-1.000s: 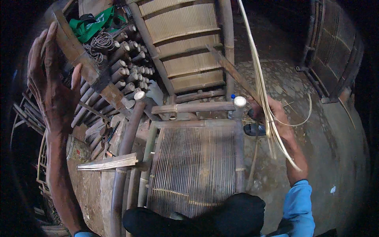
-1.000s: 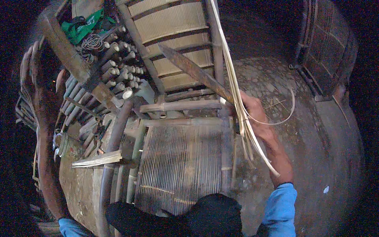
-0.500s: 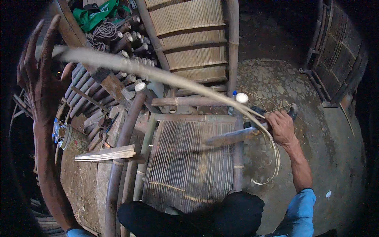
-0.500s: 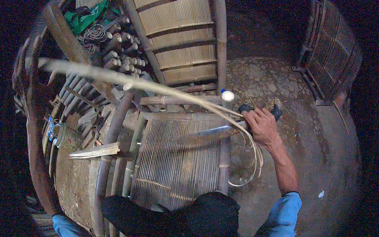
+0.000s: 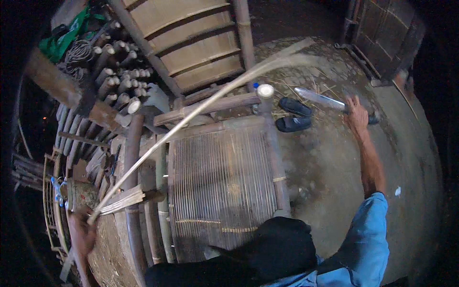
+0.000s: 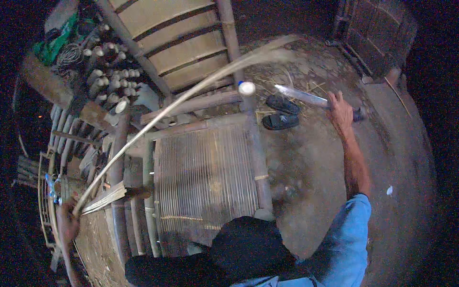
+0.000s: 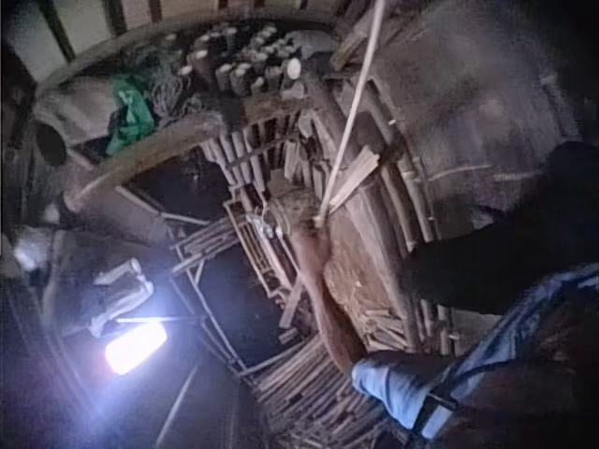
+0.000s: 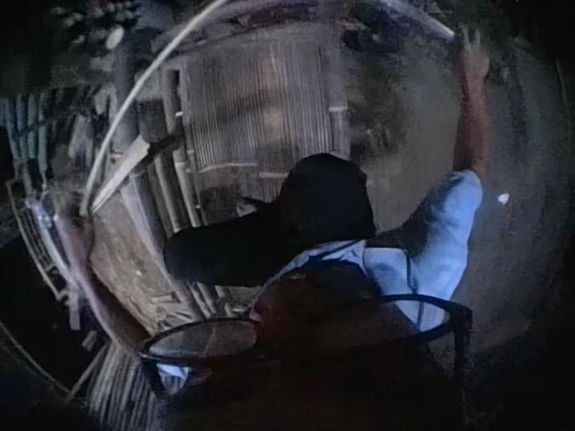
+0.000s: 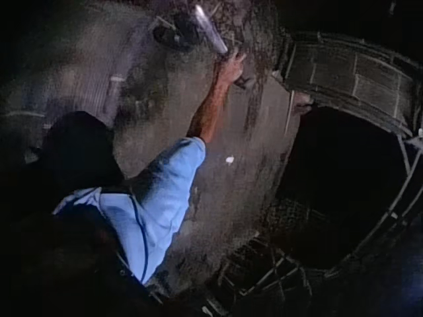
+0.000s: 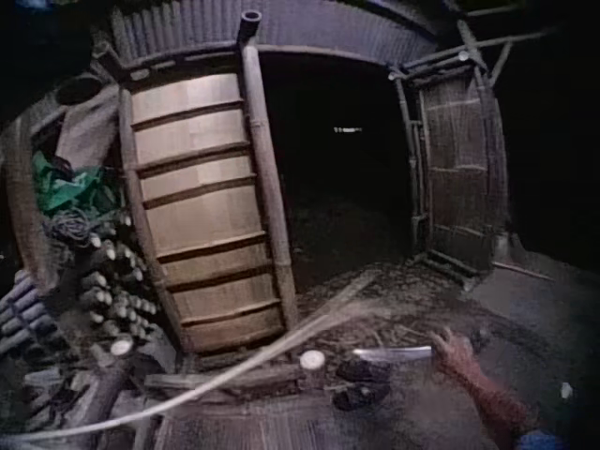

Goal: The person weaves thin bamboo strips into a large mat, using a knife to shave and smooth a strip before sliding it into the weaving frame.

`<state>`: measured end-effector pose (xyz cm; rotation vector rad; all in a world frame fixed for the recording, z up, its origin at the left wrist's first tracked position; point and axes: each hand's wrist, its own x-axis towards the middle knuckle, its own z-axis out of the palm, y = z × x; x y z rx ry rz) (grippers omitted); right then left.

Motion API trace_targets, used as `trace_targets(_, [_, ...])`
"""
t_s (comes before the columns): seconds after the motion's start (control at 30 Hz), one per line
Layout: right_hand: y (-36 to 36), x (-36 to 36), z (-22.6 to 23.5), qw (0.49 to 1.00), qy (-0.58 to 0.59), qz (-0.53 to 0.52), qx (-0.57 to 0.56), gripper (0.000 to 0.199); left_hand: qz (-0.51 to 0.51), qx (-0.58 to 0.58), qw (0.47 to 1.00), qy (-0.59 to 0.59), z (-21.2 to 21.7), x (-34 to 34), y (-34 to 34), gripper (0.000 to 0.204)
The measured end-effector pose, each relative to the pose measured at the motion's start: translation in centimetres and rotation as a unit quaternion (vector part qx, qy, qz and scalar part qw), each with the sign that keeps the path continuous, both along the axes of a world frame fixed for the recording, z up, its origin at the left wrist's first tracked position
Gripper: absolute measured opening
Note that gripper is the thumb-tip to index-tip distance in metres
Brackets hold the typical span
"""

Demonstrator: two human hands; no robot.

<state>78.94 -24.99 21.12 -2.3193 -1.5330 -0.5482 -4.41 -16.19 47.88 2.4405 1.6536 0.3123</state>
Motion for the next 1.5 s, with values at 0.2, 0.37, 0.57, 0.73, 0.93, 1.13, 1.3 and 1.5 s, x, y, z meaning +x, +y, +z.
trace_targets(0.2, [-6.5,-0.6,-13.1,0.96,0.237,-0.148,-0.006,0.022,0.213,-0.426,0.848,-0.23,-5.8,18.9,-4.4,0.027])
trace_targets(0.37, [-6.4,-13.2,-16.1,0.833,0.542,-0.068,0.09,0.035,0.207,-0.561,0.698,-0.394,-11.1,26.0,-5.4,0.037])
trace_targets(0.57, [-1.3,-28.1,-10.2,0.552,0.827,0.052,0.089,0.03,0.221,-0.571,0.654,-0.444,-17.0,29.2,-10.1,0.035])
trace_targets(0.73, [2.2,-33.8,-6.6,0.486,0.847,0.207,0.058,0.037,0.245,-0.54,0.663,-0.457,-21.1,30.0,-14.5,0.034])
trace_targets(0.93, [5.0,-32.1,-6.6,0.62,0.759,0.184,-0.074,0.05,0.249,-0.505,0.688,-0.458,-20.7,29.4,-16.3,0.034])
trace_targets(1.13, [3.6,-26.3,-8.6,0.708,0.694,0.131,-0.021,0.04,0.323,-0.507,0.664,-0.444,-20.2,30.7,-15.9,0.035])
trace_targets(1.3, [1.1,-22.1,-10.4,0.805,0.58,0.107,-0.071,0.04,0.396,-0.525,0.612,-0.44,-22.9,29.5,-15.7,0.028])
trace_targets(1.5, [-0.8,-24.9,-8.3,0.82,0.543,0.109,-0.146,0.063,0.354,-0.521,0.588,-0.508,-23.5,30.1,-15.7,0.025])
